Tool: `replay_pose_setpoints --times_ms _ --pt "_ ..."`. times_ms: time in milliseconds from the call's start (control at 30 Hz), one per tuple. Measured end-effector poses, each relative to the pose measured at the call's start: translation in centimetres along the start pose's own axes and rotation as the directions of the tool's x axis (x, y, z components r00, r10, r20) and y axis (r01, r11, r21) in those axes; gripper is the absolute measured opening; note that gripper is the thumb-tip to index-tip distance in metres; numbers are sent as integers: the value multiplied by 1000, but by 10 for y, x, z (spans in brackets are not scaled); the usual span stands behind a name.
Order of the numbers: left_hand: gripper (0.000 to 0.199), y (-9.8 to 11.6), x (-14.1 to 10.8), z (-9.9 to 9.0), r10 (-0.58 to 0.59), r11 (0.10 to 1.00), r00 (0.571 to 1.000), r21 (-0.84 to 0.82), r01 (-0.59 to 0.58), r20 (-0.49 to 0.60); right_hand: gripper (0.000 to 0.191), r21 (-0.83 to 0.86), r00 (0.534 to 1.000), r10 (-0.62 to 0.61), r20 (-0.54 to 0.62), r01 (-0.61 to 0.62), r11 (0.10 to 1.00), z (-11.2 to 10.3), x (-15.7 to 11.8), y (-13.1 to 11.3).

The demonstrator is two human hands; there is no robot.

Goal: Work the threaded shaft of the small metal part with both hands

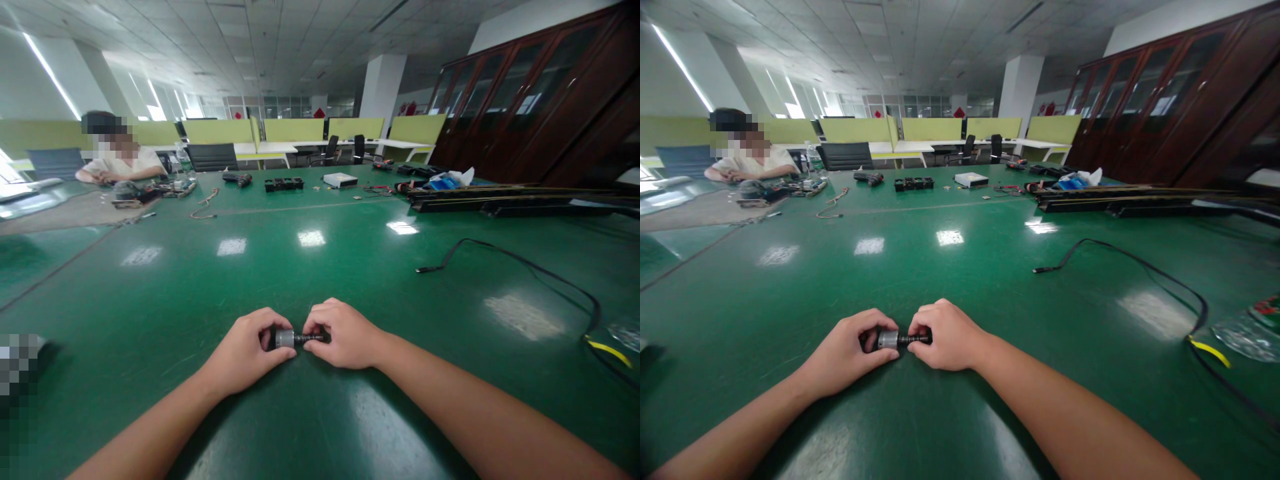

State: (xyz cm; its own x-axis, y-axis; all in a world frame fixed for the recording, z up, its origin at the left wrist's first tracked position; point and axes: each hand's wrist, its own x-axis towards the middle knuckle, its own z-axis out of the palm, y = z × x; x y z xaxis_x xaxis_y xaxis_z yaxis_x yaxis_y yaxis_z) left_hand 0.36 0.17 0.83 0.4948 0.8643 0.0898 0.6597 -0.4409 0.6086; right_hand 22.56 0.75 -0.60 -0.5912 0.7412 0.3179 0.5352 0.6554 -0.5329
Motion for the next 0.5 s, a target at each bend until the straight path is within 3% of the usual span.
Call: replay_pose_setpoints --times_ms 500 --pt "23 -1 -1 -1 22 1000 1000 8 -22 3 7 5 1000 21 12 -21 1000 -3 -1 2"
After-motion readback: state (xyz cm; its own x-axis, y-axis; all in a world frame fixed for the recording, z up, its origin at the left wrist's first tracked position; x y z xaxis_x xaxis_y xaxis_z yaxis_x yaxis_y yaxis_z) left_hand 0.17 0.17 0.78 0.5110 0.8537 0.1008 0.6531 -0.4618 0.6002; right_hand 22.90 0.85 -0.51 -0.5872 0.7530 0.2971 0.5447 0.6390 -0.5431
